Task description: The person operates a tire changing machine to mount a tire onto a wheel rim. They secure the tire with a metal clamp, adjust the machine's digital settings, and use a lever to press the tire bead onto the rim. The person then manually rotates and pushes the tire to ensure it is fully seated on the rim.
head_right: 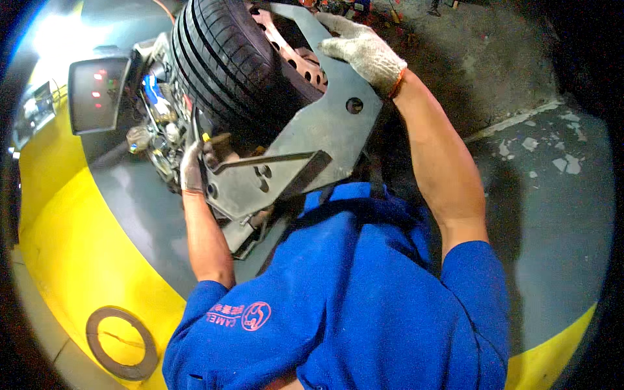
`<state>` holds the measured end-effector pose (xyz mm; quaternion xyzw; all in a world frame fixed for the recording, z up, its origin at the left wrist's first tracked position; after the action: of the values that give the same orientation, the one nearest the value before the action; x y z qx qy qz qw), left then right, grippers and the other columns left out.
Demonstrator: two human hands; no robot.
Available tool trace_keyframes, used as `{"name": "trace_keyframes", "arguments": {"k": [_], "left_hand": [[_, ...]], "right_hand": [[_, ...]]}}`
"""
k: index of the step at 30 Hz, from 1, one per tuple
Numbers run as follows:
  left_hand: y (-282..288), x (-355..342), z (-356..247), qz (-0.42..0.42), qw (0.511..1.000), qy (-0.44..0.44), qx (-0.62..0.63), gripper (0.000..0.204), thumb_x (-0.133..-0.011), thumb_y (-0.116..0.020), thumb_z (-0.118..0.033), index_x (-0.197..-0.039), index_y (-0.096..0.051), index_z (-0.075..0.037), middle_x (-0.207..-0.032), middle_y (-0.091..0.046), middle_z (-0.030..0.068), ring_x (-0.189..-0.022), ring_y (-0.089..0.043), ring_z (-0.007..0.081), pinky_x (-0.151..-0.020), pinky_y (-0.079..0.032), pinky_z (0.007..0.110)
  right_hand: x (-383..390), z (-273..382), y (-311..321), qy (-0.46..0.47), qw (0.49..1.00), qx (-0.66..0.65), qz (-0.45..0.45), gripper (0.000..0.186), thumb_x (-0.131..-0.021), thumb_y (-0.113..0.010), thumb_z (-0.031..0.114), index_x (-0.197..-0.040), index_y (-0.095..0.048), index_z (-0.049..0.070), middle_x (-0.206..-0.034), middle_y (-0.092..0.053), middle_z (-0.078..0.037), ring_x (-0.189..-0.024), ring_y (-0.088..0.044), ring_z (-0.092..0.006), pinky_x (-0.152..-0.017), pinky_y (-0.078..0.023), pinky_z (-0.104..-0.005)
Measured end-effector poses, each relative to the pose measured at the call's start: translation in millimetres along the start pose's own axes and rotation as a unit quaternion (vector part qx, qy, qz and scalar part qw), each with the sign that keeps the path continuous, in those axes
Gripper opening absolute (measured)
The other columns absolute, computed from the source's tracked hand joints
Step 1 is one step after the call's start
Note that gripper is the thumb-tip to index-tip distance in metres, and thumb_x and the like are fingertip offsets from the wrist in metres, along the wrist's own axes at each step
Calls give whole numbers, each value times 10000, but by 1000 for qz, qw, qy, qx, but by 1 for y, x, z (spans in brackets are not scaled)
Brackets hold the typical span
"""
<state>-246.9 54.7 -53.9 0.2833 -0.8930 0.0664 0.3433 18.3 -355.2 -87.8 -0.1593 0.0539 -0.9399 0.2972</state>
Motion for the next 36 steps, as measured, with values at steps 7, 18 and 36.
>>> {"name": "trace_keyframes", "arguments": {"k": [7, 18, 36], "left_hand": [[2, -13, 9, -14, 999, 8, 50, 400, -1087, -601, -173, -1480, -541, -128, -943, -695, 82, -674, -646, 187, -604, -554, 327], [-16, 15, -10, -10, 994, -71, 77, 288, -1042, -656, -222, -1263, -647, -38, -999, -757, 115, -803, -722, 219, -728, -602, 365], [268, 13, 118, -310, 856, -141, 389, 299, -945, -800, -273, -1071, -679, -30, -812, -704, 91, -626, -647, 220, -613, -540, 397]], "right_hand": [[-6, 6, 6, 26, 999, 12, 26, 728, -974, -640, 77, -1643, -383, -54, -1561, -567, -120, -1407, -517, -192, -1200, -382, -319], [33, 35, 15, -29, 991, 5, -130, 654, -1022, -645, 146, -1625, -454, -19, -1569, -577, -151, -1346, -604, -245, -1122, -479, -368], [-58, 175, -267, 172, 967, 183, 37, 550, -1126, -580, 452, -1504, -576, 52, -1160, -748, -81, -936, -687, -115, -827, -568, -299]]}}
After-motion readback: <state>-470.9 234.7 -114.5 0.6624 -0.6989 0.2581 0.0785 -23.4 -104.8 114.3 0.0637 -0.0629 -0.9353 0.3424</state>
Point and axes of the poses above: each hand's wrist, its own x-axis away from the middle knuckle, its own y-axis out of the back of the hand, z = x × y, the point moved 9 cm from there along -x, towards the middle knuckle
